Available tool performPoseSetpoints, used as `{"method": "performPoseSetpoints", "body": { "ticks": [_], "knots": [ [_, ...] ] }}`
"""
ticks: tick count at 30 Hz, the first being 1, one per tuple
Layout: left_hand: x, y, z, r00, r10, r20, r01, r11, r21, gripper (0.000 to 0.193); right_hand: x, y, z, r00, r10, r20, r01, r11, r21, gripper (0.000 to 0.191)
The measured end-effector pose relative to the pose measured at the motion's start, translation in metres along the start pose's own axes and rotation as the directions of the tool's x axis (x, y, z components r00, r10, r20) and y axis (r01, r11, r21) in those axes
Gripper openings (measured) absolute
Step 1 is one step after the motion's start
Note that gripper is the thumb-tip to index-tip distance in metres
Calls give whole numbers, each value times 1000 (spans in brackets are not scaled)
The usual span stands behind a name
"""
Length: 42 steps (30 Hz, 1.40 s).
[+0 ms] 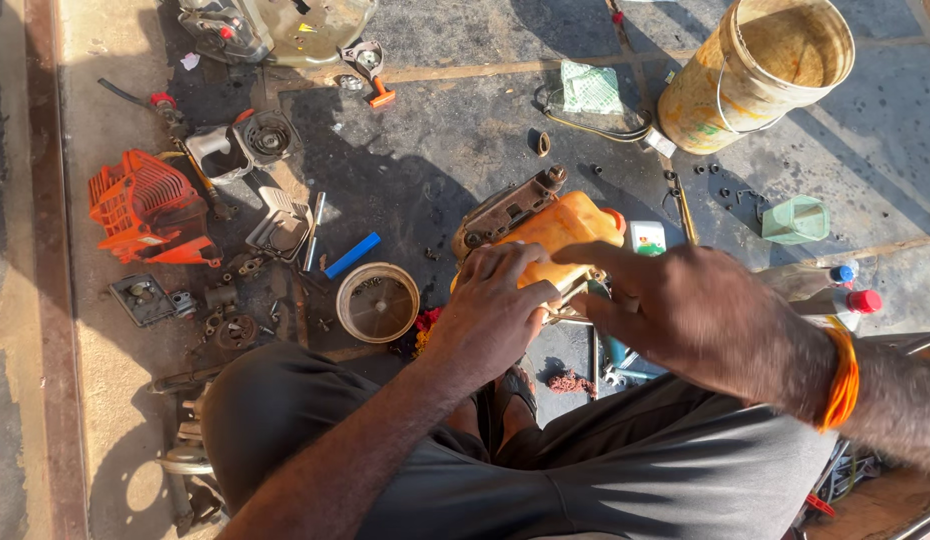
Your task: The person sits on the ground and uses a screwdriver to unscrew fasteners from the orange fuel tank of a small engine, steadying the tank with the other hand. Scattered tools, engine parts, and a bucket surround the work area as the person works on the disassembly.
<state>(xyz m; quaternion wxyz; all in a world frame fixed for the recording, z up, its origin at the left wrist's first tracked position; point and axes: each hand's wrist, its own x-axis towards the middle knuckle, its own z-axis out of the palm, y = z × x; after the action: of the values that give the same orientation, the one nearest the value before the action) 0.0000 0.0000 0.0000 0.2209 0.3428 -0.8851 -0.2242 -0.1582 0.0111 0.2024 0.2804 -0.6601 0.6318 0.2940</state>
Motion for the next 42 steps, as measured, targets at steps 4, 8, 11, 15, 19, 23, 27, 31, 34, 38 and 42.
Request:
{"method": "performPoseSetpoints", "body": {
  "ticks": [4, 8, 11, 15, 19, 23, 27, 31, 34, 38, 42],
  "knots": [
    [0, 1, -3, 1000, -1, 7, 1, 1000, -5, 24, 9, 25, 18, 995, -65, -82, 87, 947, 311, 70],
    [0, 4, -4, 1000, 13, -12, -13, 1000, 3, 23, -5, 45, 25, 340, -806, -485, 450, 592, -668, 74],
    [1, 3, -5, 1000, 17, 9, -17, 999, 35, 25, -7, 39, 25, 613, -698, -371, 430, 688, -585, 60],
    [5, 6, -6, 1000, 13, 4, -13, 999, 44, 25, 5, 20, 12, 998, -53, -32, 52, 998, -36, 58],
    [5, 5, -9, 1000, 7, 18, -8, 999, 33, 29, 1, 24, 14, 1000, 22, -7, -21, 992, 122, 78],
    [6, 8, -10, 999, -32, 16, 31, 998, 53, 58, -6, 47, 19, 351, -781, -516, 507, 622, -597, 73],
    [3, 5, -13, 999, -29, -42, 33, 994, 106, 92, -1, 39, 27, 534, -739, -410, 368, 640, -674, 64],
    [2, 5, -5, 1000, 2, -18, 2, 971, 241, 99, 15, 35, 31, 960, -145, -242, 101, 977, -186, 60],
    [2, 3, -2, 1000, -14, -14, 18, 957, 289, 97, 17, 36, 37, 930, -192, -313, 211, 977, 28, 57],
    [2, 3, -1, 1000, -22, -5, 23, 957, 291, 97, 16, 36, 38, 803, -370, -468, 502, 843, 194, 42],
    [5, 3, -2, 1000, -30, -1, 30, 975, 222, 89, 10, 41, 34, 846, -416, -333, 491, 852, 182, 66]
  ]
}}
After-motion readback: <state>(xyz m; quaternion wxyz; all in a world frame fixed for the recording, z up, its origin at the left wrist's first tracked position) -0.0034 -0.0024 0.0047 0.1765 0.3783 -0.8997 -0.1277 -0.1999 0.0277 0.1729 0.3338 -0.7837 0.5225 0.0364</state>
